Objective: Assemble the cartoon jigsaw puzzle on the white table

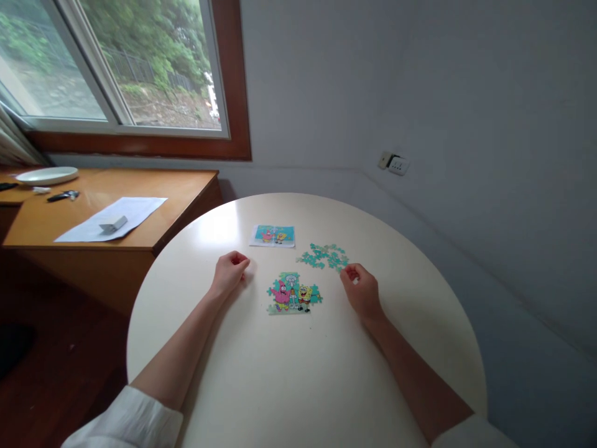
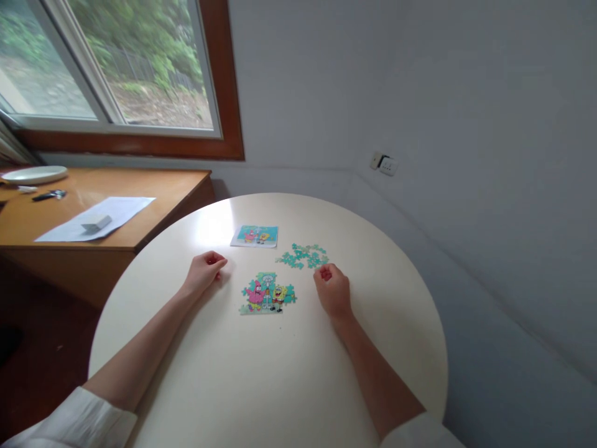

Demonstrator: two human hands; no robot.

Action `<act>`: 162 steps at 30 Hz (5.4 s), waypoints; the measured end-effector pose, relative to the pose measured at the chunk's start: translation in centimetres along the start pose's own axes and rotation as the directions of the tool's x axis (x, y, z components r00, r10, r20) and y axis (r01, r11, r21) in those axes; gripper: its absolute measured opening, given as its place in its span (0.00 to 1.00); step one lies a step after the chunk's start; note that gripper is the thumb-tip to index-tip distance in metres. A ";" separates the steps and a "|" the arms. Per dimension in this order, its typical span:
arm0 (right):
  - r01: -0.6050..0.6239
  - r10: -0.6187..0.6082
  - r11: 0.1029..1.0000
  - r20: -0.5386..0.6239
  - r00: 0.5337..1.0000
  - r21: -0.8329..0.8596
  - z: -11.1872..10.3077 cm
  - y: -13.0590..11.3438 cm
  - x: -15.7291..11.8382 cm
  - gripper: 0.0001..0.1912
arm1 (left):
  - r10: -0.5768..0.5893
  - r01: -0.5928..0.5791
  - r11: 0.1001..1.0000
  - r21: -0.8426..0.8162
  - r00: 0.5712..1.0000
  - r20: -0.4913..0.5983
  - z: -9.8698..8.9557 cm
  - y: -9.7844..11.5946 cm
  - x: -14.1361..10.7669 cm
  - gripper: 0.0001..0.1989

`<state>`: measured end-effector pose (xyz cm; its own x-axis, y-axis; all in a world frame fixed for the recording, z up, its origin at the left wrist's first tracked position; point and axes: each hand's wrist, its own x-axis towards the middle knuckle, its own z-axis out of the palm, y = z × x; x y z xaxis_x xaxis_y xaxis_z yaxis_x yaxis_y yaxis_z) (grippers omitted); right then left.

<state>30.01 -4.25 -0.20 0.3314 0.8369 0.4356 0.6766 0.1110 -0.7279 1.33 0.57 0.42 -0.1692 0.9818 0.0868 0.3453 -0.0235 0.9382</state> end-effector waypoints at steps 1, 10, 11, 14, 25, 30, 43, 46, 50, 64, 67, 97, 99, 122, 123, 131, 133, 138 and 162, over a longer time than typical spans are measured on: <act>-0.029 0.029 1.000 -0.014 0.999 0.010 0.0 0.1 0.1 0.07 | 0.003 -0.003 1.000 0.004 1.000 -0.001 0.0 0.0 0.0 0.09; -0.131 0.174 0.966 -0.186 0.967 0.224 -0.4 0.7 0.7 0.04 | 0.033 -0.033 0.999 0.035 0.999 0.011 -0.1 -0.2 0.1 0.08; -0.152 0.202 0.955 -0.182 0.962 0.255 -0.6 0.8 0.8 0.05 | 0.036 -0.037 0.998 0.042 0.999 0.011 -0.1 -0.2 0.1 0.08; -0.183 0.236 0.947 -0.189 0.953 0.263 -0.9 1.0 1.0 0.08 | 0.040 -0.040 0.998 0.053 0.999 0.007 0.0 -0.3 0.2 0.08; -0.042 0.073 0.987 -0.200 0.977 0.154 -0.7 1.7 1.1 0.13 | 0.048 -0.048 0.998 0.040 0.999 -0.004 0.2 -0.8 0.4 0.08; -0.065 0.096 0.985 -0.193 0.977 0.162 -0.7 1.8 1.2 0.12 | 0.048 -0.048 0.998 0.038 0.999 -0.004 0.2 -0.7 0.4 0.08; -0.086 0.113 0.964 -0.092 0.989 0.253 -0.3 2.4 1.3 0.16 | 0.042 -0.042 0.999 0.005 0.999 0.006 0.3 -0.8 0.4 0.08; -0.045 0.065 0.974 -0.083 0.994 0.224 -0.3 2.5 1.3 0.16 | 0.040 -0.040 0.999 0.006 0.999 0.009 0.3 -0.7 0.4 0.07; -0.002 0.021 0.977 -0.089 0.996 0.213 -0.4 2.2 1.2 0.16 | 0.040 -0.040 0.999 0.021 0.999 0.012 0.3 -0.8 0.5 0.07; -0.084 0.090 0.993 -0.072 0.993 0.083 -0.7 1.8 1.0 0.24 | 0.032 -0.033 0.999 0.022 0.999 0.030 0.2 -0.6 0.3 0.07; -0.075 0.079 0.996 -0.073 0.994 0.047 -0.6 1.9 1.1 0.25 | 0.034 -0.034 0.999 0.014 0.999 0.026 0.2 -0.6 0.3 0.07; -0.093 0.117 0.979 -0.126 0.985 0.180 0.3 3.5 1.6 0.17 | 0.054 -0.055 0.996 0.064 0.998 0.023 0.0 -0.7 0.4 0.08; -0.097 0.120 0.980 -0.124 0.985 0.175 0.4 3.8 1.6 0.16 | 0.052 -0.054 0.996 0.071 0.998 0.023 0.0 -0.6 0.3 0.08; -0.108 0.119 0.990 -0.111 0.987 0.095 0.6 4.6 1.6 0.09 | 0.043 -0.044 0.996 0.074 0.999 0.023 0.0 -0.1 0.1 0.07; -0.111 0.121 0.990 -0.113 0.986 0.090 0.7 4.6 1.6 0.09 | 0.044 -0.046 0.996 0.073 0.999 0.025 0.0 -0.1 0.1 0.07; -0.095 0.096 0.995 -0.082 0.992 0.015 0.6 4.3 1.4 0.11 | 0.045 -0.047 0.997 0.068 0.999 0.025 0.0 0.1 -0.1 0.07; -0.085 0.083 0.996 -0.070 0.994 -0.018 0.5 4.1 1.4 0.12 | 0.045 -0.047 0.996 0.075 0.999 0.029 0.0 0.1 -0.1 0.07; -0.055 0.049 0.989 -0.044 0.998 -0.138 0.6 3.7 1.2 0.10 | 0.038 -0.042 0.993 0.111 0.999 0.035 -0.1 0.3 -0.2 0.07; 0.063 -0.041 0.955 0.082 0.996 -0.290 1.0 3.1 0.7 0.07 | 0.050 -0.054 0.991 0.125 0.998 0.036 -0.2 0.2 -0.1 0.08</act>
<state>31.65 -2.79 -2.66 0.2483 0.8726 0.4206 0.8576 0.0039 -0.5143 1.23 0.41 0.69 -0.1181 0.9855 0.1215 0.4666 -0.0529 0.8829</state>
